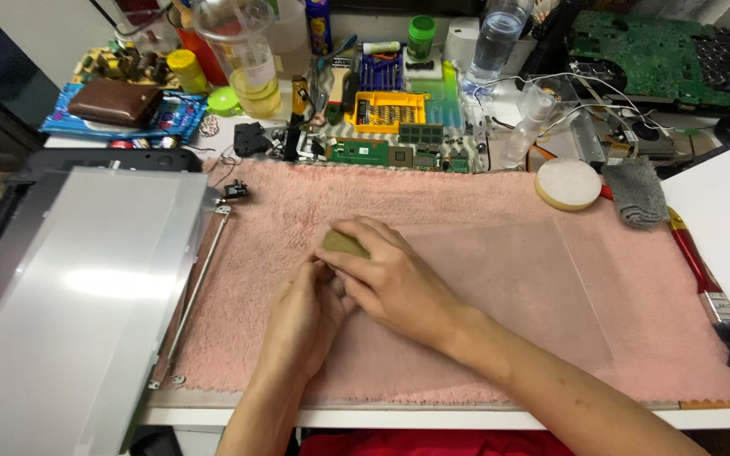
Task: The person cleans a rectangular screen panel resting on a pink towel. They use a brush to sweep the surface, then rub it with a green sponge, and finally wipe it with a gray cloth. The person repeats the brushing step at the end.
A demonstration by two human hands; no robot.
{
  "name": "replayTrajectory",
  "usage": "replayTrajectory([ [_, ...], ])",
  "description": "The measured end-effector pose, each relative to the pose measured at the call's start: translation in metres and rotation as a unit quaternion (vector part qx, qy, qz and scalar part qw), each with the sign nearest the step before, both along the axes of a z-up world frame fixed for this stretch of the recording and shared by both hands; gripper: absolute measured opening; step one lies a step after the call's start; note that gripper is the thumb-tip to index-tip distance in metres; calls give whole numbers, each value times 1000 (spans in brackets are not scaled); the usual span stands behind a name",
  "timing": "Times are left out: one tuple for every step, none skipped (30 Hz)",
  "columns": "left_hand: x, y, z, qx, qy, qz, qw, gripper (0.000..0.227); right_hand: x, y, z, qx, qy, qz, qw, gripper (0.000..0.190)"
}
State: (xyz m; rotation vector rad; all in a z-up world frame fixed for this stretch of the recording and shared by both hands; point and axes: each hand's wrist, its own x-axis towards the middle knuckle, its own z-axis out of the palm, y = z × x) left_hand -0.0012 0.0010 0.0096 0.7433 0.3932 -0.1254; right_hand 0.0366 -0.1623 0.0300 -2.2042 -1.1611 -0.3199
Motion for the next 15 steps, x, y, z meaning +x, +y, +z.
replayTrajectory([
  [-1, -2, 8, -4, 6, -4, 1000, 41, 0, -4, 1, 13, -2, 4, 1000, 38],
  [-2, -4, 16, -6, 12, -8, 1000, 48, 0, -8, 2, 27, -3, 8, 1000, 36],
  [-1, -3, 2, -9, 14, -9, 1000, 48, -3, -18, 4, 24, -1, 7, 1000, 36],
  [0, -2, -11, -18, -37, -14, 999, 51, -5, -27, 5, -5, 30, -19, 999, 38],
  [2, -1, -25, -27, -87, -20, 996, 56, -7, -36, 7, -34, 61, -45, 997, 41],
  [1, -2, -12, -29, -87, -22, 996, 56, -7, -53, 4, -37, 62, -47, 996, 41],
  [0, -4, 0, -2, -48, -18, 999, 57, -7, -70, 0, -63, 67, -88, 992, 38],
  [0, -6, 13, 25, -8, -17, 1000, 58, -8, -88, -2, -90, 73, -130, 985, 36],
  [0, -7, 17, 21, -8, -20, 1000, 58, -7, -113, -6, -93, 73, -134, 984, 36],
  [-1, -7, 22, 28, 4, -21, 999, 59, -7, -137, -9, -87, 76, -169, 979, 38],
  [-1, -7, 27, 36, 16, -23, 999, 59, -7, -162, -12, -81, 78, -204, 972, 39],
  [0, -9, 28, 34, 15, -25, 999, 59, -7, -186, -14, -83, 78, -206, 972, 39],
  [1, -10, 30, 28, 29, -14, 999, 58, -7, -211, -16, -87, 60, -235, 966, 41],
  [1, -10, 31, 25, 44, -3, 999, 57, -8, -234, -18, -89, 43, -263, 960, 43],
  [1, -10, 32, 25, 44, -5, 999, 57, -10, -240, -17, -89, 43, -264, 959, 43],
])
